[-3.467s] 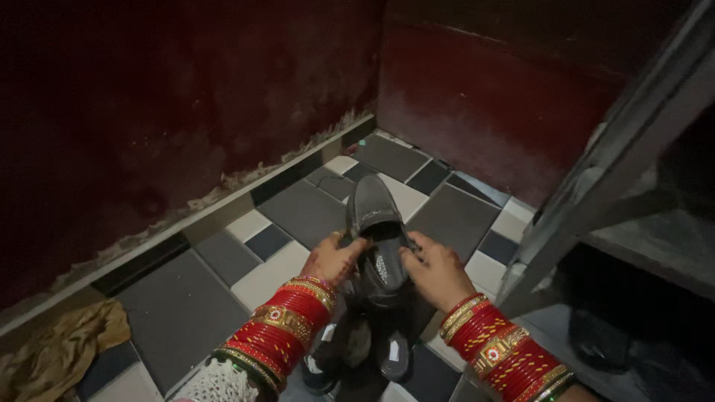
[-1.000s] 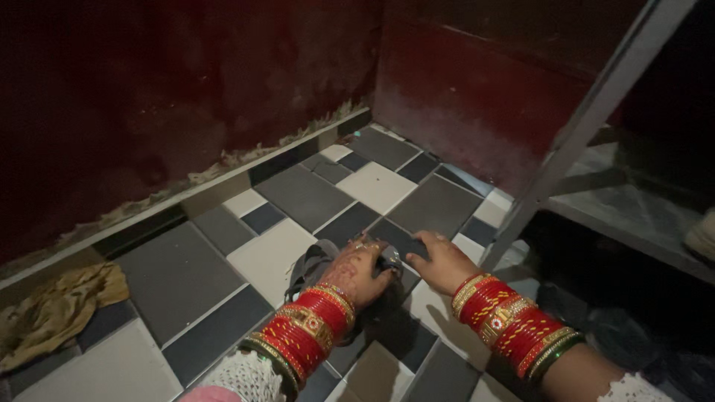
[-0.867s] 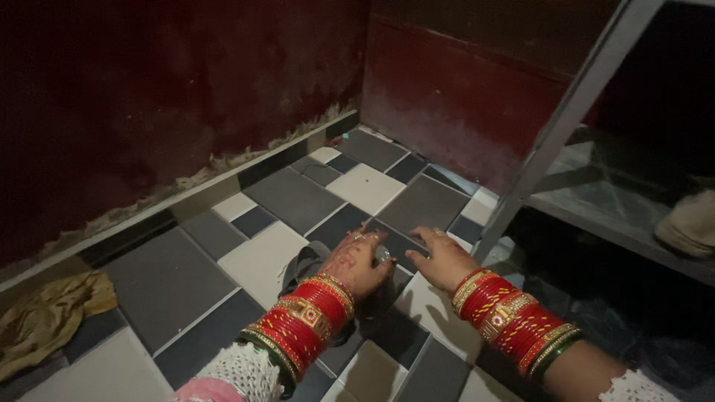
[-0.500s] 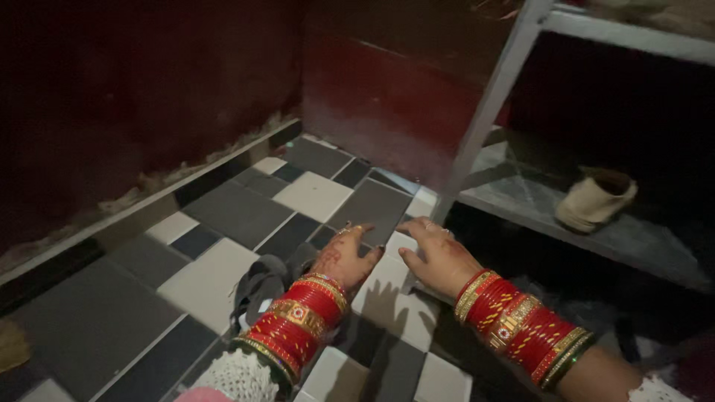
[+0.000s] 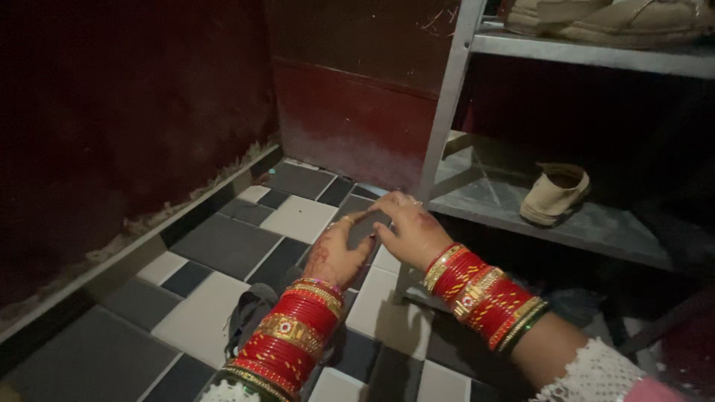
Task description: The person removes various pairs of shoes from a metal shoe rack and places them on the tiled floor. The person handles multiple pairs of footwear, including black slip-ons, grey sandals, and beige flats, moving them one by one from the shelves to the ground.
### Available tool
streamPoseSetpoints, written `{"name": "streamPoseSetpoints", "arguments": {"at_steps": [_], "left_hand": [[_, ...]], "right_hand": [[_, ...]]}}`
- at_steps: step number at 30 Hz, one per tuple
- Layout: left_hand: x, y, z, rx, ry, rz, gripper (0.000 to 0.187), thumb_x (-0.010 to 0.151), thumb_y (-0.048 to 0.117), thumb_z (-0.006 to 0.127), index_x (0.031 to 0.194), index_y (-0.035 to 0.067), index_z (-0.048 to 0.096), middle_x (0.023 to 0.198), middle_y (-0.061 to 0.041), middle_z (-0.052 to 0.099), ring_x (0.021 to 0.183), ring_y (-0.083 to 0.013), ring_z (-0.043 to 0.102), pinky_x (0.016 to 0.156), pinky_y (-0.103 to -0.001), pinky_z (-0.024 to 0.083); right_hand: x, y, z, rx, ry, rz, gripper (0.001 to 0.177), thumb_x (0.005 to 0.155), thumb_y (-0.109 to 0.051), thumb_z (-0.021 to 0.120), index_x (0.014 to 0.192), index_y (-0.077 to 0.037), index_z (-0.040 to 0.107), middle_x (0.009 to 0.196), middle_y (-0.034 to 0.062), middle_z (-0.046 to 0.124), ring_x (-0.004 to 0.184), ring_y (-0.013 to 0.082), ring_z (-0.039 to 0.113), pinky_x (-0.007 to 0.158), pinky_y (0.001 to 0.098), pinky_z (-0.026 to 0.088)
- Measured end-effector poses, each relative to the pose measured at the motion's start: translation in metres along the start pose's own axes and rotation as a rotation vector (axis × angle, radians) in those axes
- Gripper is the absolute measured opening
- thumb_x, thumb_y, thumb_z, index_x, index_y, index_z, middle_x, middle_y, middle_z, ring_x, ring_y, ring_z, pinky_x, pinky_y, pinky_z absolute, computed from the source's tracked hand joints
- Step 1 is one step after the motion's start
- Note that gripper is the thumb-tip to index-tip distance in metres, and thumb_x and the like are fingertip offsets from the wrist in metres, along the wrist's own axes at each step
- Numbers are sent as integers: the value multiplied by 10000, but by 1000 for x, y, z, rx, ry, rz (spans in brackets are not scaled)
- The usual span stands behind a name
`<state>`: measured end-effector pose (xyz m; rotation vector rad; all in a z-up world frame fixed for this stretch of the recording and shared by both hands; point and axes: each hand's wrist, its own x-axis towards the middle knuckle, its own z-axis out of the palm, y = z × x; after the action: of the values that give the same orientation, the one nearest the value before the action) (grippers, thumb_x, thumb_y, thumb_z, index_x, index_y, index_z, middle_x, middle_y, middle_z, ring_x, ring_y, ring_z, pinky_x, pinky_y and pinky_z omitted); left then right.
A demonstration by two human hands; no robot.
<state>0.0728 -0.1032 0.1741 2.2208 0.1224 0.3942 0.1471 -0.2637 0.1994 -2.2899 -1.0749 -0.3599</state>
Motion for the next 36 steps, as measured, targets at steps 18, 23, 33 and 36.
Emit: {"name": "streamPoseSetpoints", "arguments": {"at_steps": [18,23,33,36], "left_hand": [[-1,86,24,-141,89,154,514,849,271,688,1339,130,626,1358,-99,674,1289,-277,612,1083,-365,459],[-7,104,29,-106,50,111,524,844,285,683,1343,133,629,1352,-103,673,1273,-286,622,1075,-370,465],[-1,119,62,-75,-21,131,587,838,300,703,1389,130,595,1378,-131,640,1304,-299,586,1094,-395,449],[0,121,74,1,-29,142,602,842,304,719,1398,125,574,1390,-128,632,1309,-315,568,1100,-413,430]], "right_hand": [[-49,48,-111,-556,276,-9,484,821,-195,676,1287,-73,624,1340,165,596,1315,357,514,1156,498,373],[-55,78,-119,-683,234,95,582,804,-223,671,1353,-57,577,1442,185,524,1382,349,464,1213,514,280],[-68,123,-130,-822,261,279,603,842,-274,689,1400,-87,560,1521,191,514,1420,374,472,1228,550,277],[-77,135,-132,-708,234,327,742,800,-302,712,1454,-32,490,1464,199,542,1367,371,506,1204,563,294]]}}
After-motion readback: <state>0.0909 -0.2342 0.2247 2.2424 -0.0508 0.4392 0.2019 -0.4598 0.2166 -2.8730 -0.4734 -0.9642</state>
